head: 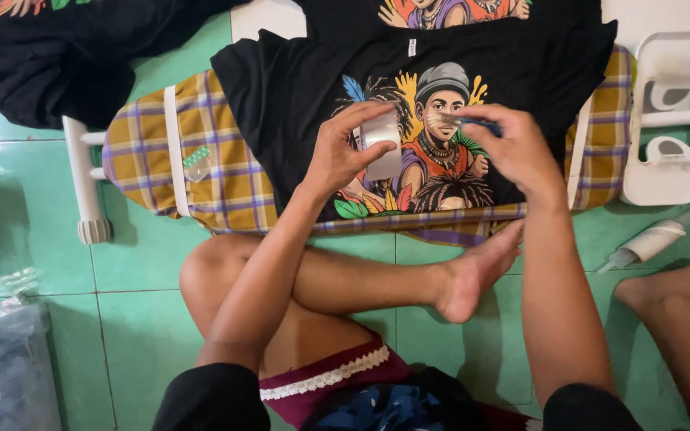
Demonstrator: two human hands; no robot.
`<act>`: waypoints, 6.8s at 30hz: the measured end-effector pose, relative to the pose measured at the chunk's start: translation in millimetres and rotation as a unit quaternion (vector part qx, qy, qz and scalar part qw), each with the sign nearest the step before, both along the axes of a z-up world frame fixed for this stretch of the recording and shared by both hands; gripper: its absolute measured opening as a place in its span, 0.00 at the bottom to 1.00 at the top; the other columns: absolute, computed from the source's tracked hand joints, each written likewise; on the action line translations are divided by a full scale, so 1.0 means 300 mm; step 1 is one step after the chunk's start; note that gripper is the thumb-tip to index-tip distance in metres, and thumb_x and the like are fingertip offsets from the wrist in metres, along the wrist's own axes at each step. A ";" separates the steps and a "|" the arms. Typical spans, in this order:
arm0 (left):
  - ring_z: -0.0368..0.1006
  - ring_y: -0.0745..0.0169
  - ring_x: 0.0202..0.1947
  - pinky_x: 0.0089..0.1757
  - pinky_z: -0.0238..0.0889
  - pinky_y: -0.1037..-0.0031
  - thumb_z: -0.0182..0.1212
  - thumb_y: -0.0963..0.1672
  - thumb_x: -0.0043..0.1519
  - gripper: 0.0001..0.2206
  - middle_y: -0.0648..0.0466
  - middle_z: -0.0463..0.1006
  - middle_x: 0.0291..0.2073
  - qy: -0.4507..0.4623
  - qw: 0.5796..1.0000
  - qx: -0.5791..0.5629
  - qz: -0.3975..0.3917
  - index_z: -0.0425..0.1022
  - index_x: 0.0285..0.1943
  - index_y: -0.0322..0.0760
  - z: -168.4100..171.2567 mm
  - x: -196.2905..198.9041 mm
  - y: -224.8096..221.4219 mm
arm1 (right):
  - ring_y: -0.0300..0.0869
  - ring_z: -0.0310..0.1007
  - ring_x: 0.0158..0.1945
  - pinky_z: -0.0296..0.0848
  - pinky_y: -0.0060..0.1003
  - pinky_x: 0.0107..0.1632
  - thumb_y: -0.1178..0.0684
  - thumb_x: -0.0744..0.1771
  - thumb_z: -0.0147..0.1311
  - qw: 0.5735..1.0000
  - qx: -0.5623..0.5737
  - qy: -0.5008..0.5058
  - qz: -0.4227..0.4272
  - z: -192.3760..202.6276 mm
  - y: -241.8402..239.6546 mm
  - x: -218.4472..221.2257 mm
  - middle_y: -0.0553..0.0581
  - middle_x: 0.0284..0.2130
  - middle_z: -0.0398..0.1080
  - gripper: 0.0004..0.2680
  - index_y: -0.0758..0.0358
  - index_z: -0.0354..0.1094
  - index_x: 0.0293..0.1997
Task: Smoothing a t-shirt on an ironing board and applying adhesive tape to the graphic area.
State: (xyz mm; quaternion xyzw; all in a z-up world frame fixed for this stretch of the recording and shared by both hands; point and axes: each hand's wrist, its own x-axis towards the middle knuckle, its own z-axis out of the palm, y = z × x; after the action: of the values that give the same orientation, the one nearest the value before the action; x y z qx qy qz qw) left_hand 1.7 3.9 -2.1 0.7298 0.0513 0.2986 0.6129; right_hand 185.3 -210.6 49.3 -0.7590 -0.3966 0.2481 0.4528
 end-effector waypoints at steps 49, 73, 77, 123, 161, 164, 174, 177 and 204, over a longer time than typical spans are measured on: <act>0.72 0.49 0.61 0.62 0.58 0.60 0.80 0.43 0.55 0.22 0.55 0.83 0.53 -0.005 1.000 -0.017 0.016 0.81 0.59 0.47 -0.040 0.002 -0.005 | 0.54 0.75 0.49 0.70 0.50 0.53 0.55 0.69 0.60 0.989 -0.105 0.003 0.099 0.076 0.250 -0.085 0.63 0.40 0.76 0.09 0.66 0.73 0.54; 0.71 0.54 0.66 0.65 0.59 0.59 0.68 0.54 0.66 0.35 0.55 0.79 0.61 0.019 0.998 0.056 0.025 0.53 0.79 0.50 0.018 -0.023 -0.014 | 0.33 0.75 0.53 0.71 0.22 0.61 0.62 0.68 0.54 0.955 0.036 0.052 -0.290 -0.265 -0.458 0.284 0.52 0.50 0.76 0.11 0.59 0.73 0.56; 0.73 0.50 0.68 0.69 0.61 0.56 0.72 0.51 0.66 0.44 0.45 0.77 0.63 -0.005 1.000 0.020 0.015 0.40 0.83 0.49 0.013 -0.016 -0.024 | 0.38 0.80 0.46 0.82 0.33 0.51 0.62 0.66 0.62 0.865 0.016 -0.122 -0.486 -0.481 -0.887 0.508 0.52 0.42 0.81 0.08 0.59 0.80 0.48; 0.73 0.55 0.63 0.63 0.61 0.65 0.77 0.46 0.59 0.51 0.51 0.80 0.57 0.076 0.996 0.025 -0.026 0.36 0.83 0.46 0.004 -0.044 -0.005 | 0.48 0.75 0.43 0.73 0.38 0.43 0.64 0.71 0.58 0.955 0.172 -0.227 -0.080 0.115 0.265 -0.274 0.62 0.40 0.75 0.03 0.71 0.77 0.40; 0.17 0.38 0.77 0.68 0.19 0.24 0.84 0.55 0.69 0.51 0.41 0.24 0.77 0.580 0.653 0.230 0.428 0.44 0.90 0.44 0.092 -0.353 0.467 | 0.35 0.72 0.29 0.70 0.22 0.34 0.62 0.67 0.65 0.946 0.132 0.124 -0.268 -0.159 -0.264 -0.085 0.56 0.30 0.75 0.04 0.66 0.74 0.42; 0.21 0.43 0.78 0.72 0.18 0.33 0.78 0.61 0.73 0.43 0.48 0.34 0.79 0.456 0.710 0.292 0.451 0.54 0.87 0.48 0.088 -0.280 0.415 | 0.37 0.71 0.30 0.73 0.28 0.40 0.63 0.66 0.64 0.939 0.173 0.155 -0.253 -0.216 -0.293 -0.055 0.58 0.29 0.73 0.04 0.67 0.73 0.42; 0.41 0.38 0.78 0.69 0.32 0.45 0.59 0.60 0.68 0.33 0.40 0.45 0.78 0.286 0.853 0.434 -0.036 0.64 0.79 0.46 -0.153 -0.063 0.207 | 0.46 0.79 0.41 0.83 0.46 0.58 0.60 0.66 0.65 0.860 0.303 0.340 -0.232 -0.411 -0.215 0.102 0.52 0.33 0.73 0.06 0.57 0.71 0.41; 0.46 0.21 0.76 0.71 0.47 0.44 0.82 0.53 0.64 0.39 0.30 0.42 0.76 0.247 0.877 0.410 0.040 0.65 0.77 0.34 -0.196 -0.098 0.309 | 0.38 0.72 0.34 0.79 0.36 0.45 0.63 0.65 0.65 0.865 0.271 0.340 -0.250 -0.470 -0.214 0.130 0.50 0.34 0.71 0.08 0.55 0.70 0.43; 0.55 0.33 0.70 0.64 0.41 0.37 0.69 0.40 0.64 0.15 0.40 0.66 0.66 0.152 0.914 0.331 0.180 0.80 0.60 0.39 -0.113 -0.058 0.288 | 0.28 0.63 0.32 0.57 0.19 0.35 0.50 0.68 0.65 0.844 0.351 0.360 -0.184 -0.537 -0.269 0.157 0.50 0.49 0.64 0.08 0.50 0.65 0.42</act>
State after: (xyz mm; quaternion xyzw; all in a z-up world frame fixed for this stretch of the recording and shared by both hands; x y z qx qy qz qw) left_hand -15.7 90.4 -36.0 0.9059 0.1727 0.2889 0.2570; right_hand 232.3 -291.2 -111.6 -0.4656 -0.1189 0.2603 0.8375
